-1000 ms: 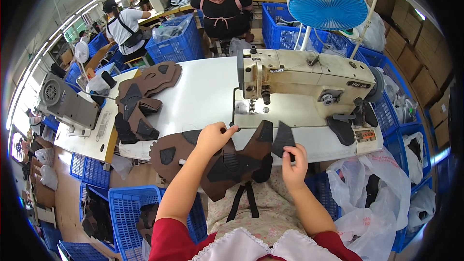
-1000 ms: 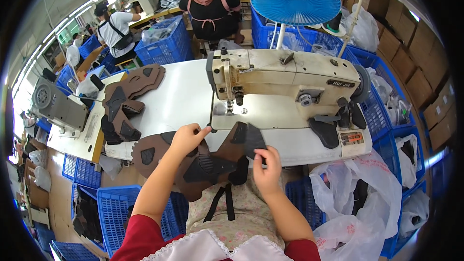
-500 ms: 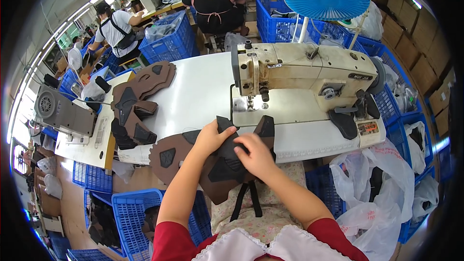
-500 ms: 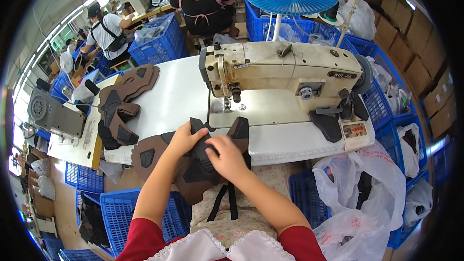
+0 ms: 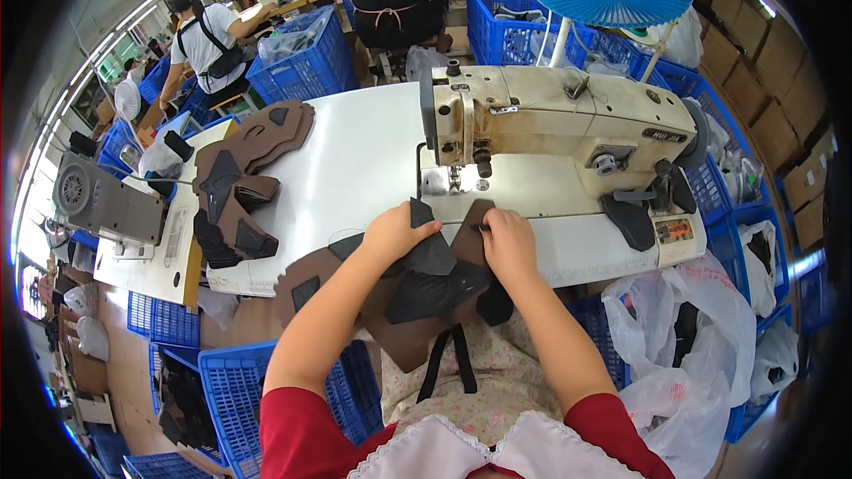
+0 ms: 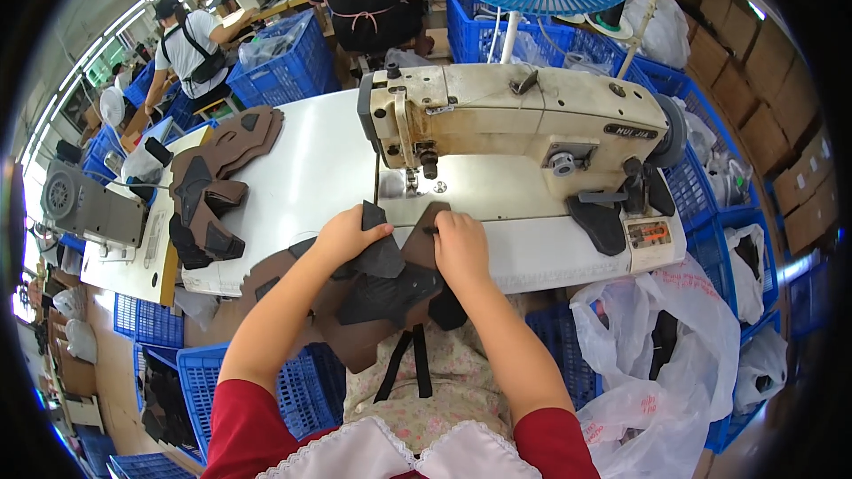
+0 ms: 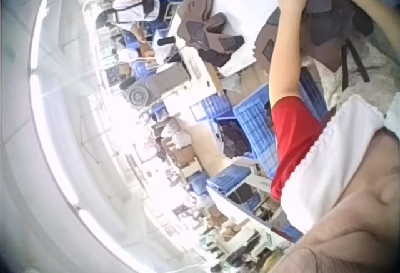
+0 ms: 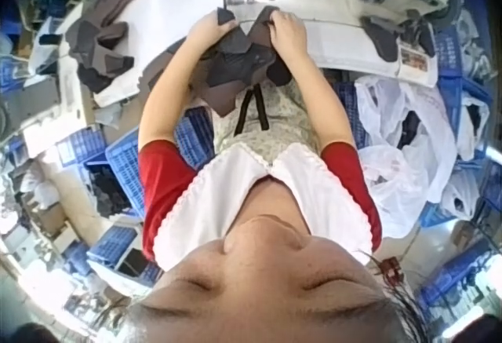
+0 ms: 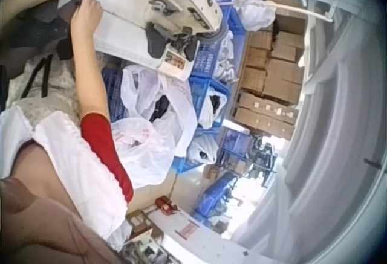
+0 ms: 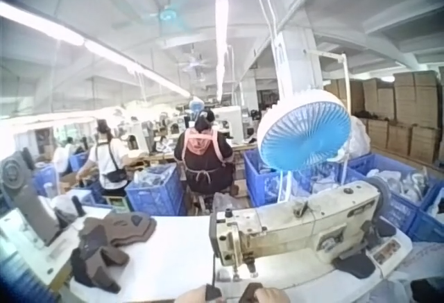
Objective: Operating an industrial sewing machine to stitch together components of a shoe upper.
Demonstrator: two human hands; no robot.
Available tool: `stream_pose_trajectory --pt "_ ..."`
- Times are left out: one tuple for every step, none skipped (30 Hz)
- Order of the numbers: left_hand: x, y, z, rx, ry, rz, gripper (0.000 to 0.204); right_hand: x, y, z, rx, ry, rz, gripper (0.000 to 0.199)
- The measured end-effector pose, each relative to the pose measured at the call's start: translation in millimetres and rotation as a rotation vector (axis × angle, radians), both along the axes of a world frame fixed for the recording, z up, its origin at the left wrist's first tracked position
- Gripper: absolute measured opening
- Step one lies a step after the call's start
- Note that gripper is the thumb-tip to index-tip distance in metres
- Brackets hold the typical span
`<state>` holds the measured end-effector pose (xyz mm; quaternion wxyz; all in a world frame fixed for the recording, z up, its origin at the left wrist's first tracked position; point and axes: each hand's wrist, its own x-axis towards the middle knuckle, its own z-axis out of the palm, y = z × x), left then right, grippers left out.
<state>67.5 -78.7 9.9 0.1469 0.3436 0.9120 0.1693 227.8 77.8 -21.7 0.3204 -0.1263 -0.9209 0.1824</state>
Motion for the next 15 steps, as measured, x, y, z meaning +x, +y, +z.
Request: stream_pose_trajectory --pt "-0.6 1.6 1.9 -0.004 -0.007 -0.006 0.075 -2.3 -1.4 0.7 -0.004 -0.007 -0.006 0.018" --pt "-0.4 3.6 10.0 -0.021 -0.02 -0.039 0.074 -5.7 -2.7 1.7 -0.026 -0.034 -0.02 0.019" --pt "-2.1 6.7 14.0 -0.036 -0.033 -0.073 0.073 -7.5 -3.6 1.6 -0.047 -0.062 -0.035 0.02" --pt "-6.3 10.2 13.5 -0.037 -0.038 -0.081 0.073 -7.2 -4.3 -2.3 -0.11 -0.236 -0.037 0.022" --pt "-11.5 10.4 13.1 -0.038 -0.035 -0.111 0.073 -6.1 -11.3 -0.8 -0.11 -0.24 -0.035 0.022" --pt "-14.6 11.7 13.0 -0.04 -0.033 -0.14 0.072 -2.6 -20.8 2.1 -0.098 -0.142 -0.009 0.029" --pt "-17.7 14.1 12.7 -0.04 -0.038 -0.136 0.072 0.9 -26.8 2.3 -0.086 -0.043 0.018 0.036" --pt "-18.9 19.6 14.2 -0.033 0.024 -0.167 0.07 4.8 -26.1 -3.3 -0.122 -0.177 0.032 0.047" --pt "-18.4 23.6 15.0 -0.026 0.086 -0.196 0.067 7.7 -27.6 -9.3 -0.125 -0.186 0.029 0.047" --pt "-15.1 28.2 14.5 -0.028 0.077 -0.199 0.067 9.7 -30.5 -15.2 -0.082 -0.18 0.005 0.046" --pt "-9.9 33.2 16.7 -0.085 0.089 -0.198 0.061 10.1 -33.5 -17.2 -0.041 -0.171 -0.02 0.044" --pt "-6.4 36.6 16.1 -0.142 0.1 -0.196 0.054 10.5 -34.3 -18.5 -0.046 -0.176 -0.021 0.044" --pt "-3.2 35.7 11.3 -0.148 0.093 -0.197 0.054 11.4 -35.1 -19.2 -0.054 -0.192 -0.018 0.044" --pt "2.3 34.5 7.9 -0.042 0.19 -0.27 0.047 11.6 -34.4 -18.6 -0.061 -0.207 -0.019 0.043" --pt "8.0 33.1 4.7 0.065 0.284 -0.341 0.041 11.9 -33.3 -18.7 -0.068 -0.213 -0.023 0.043"
